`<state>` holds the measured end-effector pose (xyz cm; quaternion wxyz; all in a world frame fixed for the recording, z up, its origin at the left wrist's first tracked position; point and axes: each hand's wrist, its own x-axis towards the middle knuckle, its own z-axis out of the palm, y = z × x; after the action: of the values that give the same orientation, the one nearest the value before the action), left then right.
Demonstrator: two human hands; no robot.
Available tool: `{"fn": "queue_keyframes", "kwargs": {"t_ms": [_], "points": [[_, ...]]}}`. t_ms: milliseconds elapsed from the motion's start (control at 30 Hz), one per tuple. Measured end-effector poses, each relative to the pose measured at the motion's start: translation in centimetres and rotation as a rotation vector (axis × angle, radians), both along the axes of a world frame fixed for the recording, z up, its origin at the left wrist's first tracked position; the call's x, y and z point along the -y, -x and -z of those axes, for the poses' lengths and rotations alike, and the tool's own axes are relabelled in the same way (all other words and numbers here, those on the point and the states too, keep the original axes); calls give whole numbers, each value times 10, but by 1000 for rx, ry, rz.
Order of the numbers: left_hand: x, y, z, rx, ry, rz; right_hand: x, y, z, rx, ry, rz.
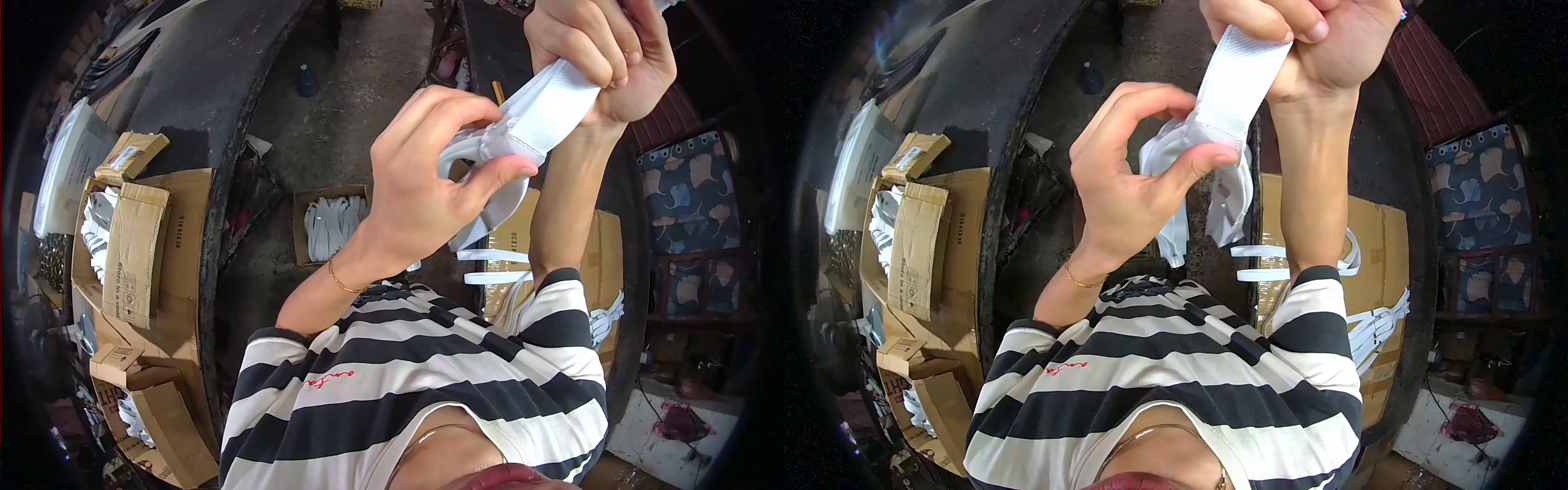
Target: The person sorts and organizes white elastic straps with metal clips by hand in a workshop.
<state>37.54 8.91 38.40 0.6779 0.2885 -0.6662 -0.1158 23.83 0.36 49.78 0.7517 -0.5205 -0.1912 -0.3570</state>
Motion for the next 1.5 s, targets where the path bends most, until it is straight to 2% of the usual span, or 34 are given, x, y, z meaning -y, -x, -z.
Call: {"fn": "queue_keyframes", "kwargs": {"t_ms": [100,200,333,367,467,600,700,833,933,967,1033,1167,1233,1267,1333,1400,1467,1500], "points": [[6,2,5,-40,208,-54,-13,1,1,28,-32,81],[10,3,11,-57,348,-51,-13,3,-5,-40,86,-2],[7,0,10,-67,384,-69,-26,-1,-5,5,-80,140],[8,-2,12,-62,388,-63,-20,-2,-8,-28,-8,90],[3,-7,11,-34,338,-76,-24,-12,-3,64,-170,92],[-2,-14,9,11,272,-116,-10,-23,-9,-11,60,122],[-3,-15,9,-8,198,-141,-17,-38,-8,-10,42,278],[-4,-20,9,-27,162,-69,-20,-55,-4,159,-228,89],[1,-19,8,-87,174,-72,-21,-54,-8,160,-233,167],[1,-19,8,-85,178,-70,-20,-52,-11,82,-114,272],[0,-20,8,-127,118,13,-21,-51,-14,6,10,377],[-2,-19,7,-165,122,105,-33,-57,-19,20,-275,342],[-8,-20,8,-151,-8,236,-33,-57,-20,25,-355,334],[-8,-18,6,-151,-6,238,-27,-56,-19,2,-257,356],[-8,-12,-3,-355,-97,330,-24,-56,-20,-22,-158,379],[-10,-17,-8,-318,-148,364,-24,-59,-22,-53,-147,440],[-8,-23,-11,-321,-284,462,-20,-61,-23,-66,-107,484],[-9,-27,-15,-353,-348,563,-20,-63,-24,-62,-170,459]]}}
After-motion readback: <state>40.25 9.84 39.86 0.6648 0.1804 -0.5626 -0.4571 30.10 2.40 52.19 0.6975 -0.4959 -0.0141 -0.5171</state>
